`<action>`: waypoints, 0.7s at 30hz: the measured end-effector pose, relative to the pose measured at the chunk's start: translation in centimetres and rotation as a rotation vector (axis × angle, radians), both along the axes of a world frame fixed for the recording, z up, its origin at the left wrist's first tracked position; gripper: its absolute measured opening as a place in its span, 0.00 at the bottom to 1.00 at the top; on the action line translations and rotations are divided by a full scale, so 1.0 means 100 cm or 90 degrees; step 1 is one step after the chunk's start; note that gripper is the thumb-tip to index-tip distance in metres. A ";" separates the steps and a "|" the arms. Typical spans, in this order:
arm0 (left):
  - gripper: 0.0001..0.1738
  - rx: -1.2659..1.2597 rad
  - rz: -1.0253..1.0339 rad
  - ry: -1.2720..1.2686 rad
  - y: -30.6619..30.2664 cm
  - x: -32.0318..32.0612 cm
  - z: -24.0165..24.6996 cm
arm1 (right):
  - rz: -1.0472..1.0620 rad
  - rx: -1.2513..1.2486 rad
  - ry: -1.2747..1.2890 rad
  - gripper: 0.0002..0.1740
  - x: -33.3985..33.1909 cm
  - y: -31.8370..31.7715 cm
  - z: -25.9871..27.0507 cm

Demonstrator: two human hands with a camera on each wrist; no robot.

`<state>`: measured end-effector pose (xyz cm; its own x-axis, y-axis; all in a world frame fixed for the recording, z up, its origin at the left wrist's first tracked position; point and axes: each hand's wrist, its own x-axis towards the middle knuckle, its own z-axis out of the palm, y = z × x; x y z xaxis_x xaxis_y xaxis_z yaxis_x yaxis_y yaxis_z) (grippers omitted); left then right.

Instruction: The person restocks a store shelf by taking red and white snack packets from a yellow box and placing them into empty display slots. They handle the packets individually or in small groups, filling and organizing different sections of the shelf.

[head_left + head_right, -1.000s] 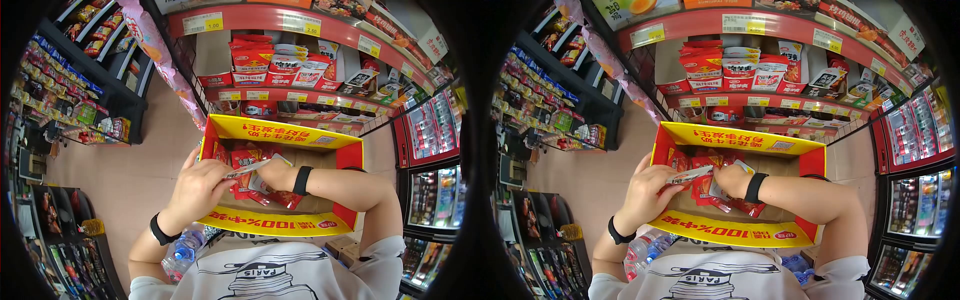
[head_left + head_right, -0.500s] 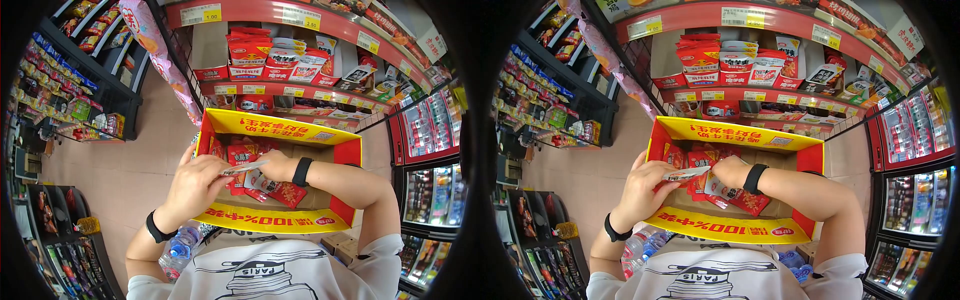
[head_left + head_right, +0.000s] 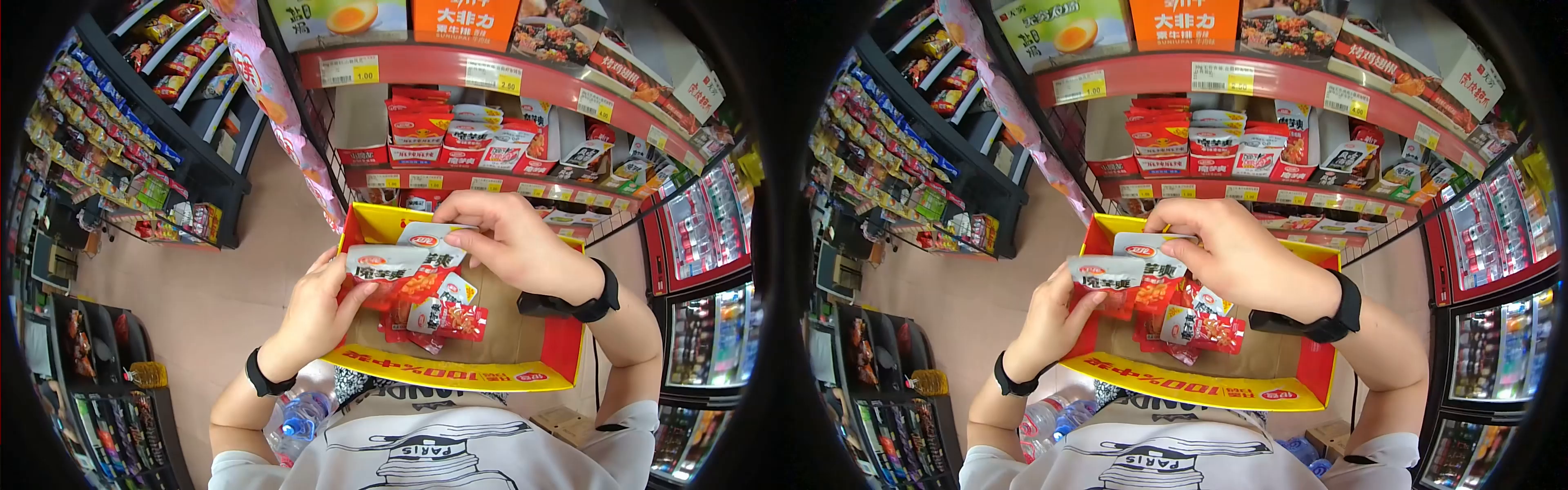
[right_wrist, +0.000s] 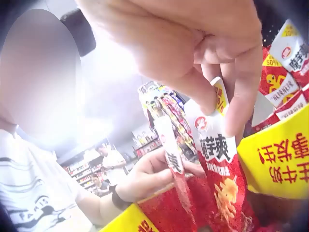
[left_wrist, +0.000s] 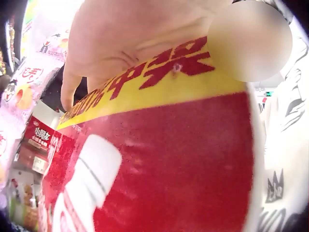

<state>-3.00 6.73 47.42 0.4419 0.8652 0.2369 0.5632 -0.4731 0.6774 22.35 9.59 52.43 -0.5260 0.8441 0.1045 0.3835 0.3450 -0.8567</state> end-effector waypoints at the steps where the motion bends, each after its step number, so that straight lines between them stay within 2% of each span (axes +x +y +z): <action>1: 0.15 -0.050 0.041 -0.004 0.000 0.001 0.000 | 0.001 -0.055 0.039 0.08 0.001 -0.002 0.005; 2: 0.17 -0.095 0.074 -0.040 0.000 0.005 0.001 | 0.001 -0.109 0.078 0.08 0.001 -0.003 0.009; 3: 0.17 -0.087 0.074 -0.040 0.000 0.008 0.004 | 0.002 -0.101 0.079 0.08 0.001 -0.002 0.010; 6: 0.16 -0.049 0.048 -0.043 0.002 0.016 0.019 | 0.013 -0.224 0.153 0.09 0.000 -0.001 0.004; 7: 0.15 -0.082 0.020 -0.060 0.003 0.019 0.024 | 0.009 -0.238 0.144 0.09 -0.002 -0.001 0.005; 9: 0.13 -0.109 -0.017 -0.080 0.006 0.025 0.030 | 0.035 -0.168 0.199 0.09 -0.003 -0.003 -0.001; 11: 0.13 -0.201 -0.071 -0.109 0.009 0.025 0.034 | 0.014 -0.174 0.218 0.10 -0.002 -0.007 -0.005; 13: 0.12 -0.212 -0.062 -0.127 0.012 0.024 0.036 | -0.002 -0.227 0.279 0.11 0.001 -0.011 -0.006; 15: 0.11 -0.067 -0.090 0.049 0.017 0.020 0.043 | 0.000 -0.276 0.282 0.12 0.008 -0.012 0.006; 16: 0.11 -0.065 -0.091 0.049 0.017 0.022 0.049 | 0.003 -0.329 0.284 0.15 0.011 -0.012 0.009; 17: 0.11 -0.070 -0.103 0.042 0.017 0.026 0.057 | 0.003 -0.329 0.284 0.15 0.011 -0.013 0.010; 19: 0.11 -0.073 -0.115 0.036 0.021 0.035 0.063 | 0.007 -0.150 0.165 0.21 0.011 -0.015 0.010; 21: 0.13 0.046 -0.137 0.061 0.026 0.047 0.065 | -0.016 -0.102 0.131 0.20 0.016 -0.011 0.003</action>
<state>1.68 9.36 53.97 0.6378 0.7311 0.2424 0.5044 -0.6343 0.5859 23.94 8.45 52.75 -0.4866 0.8707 0.0711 0.2022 0.1914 -0.9605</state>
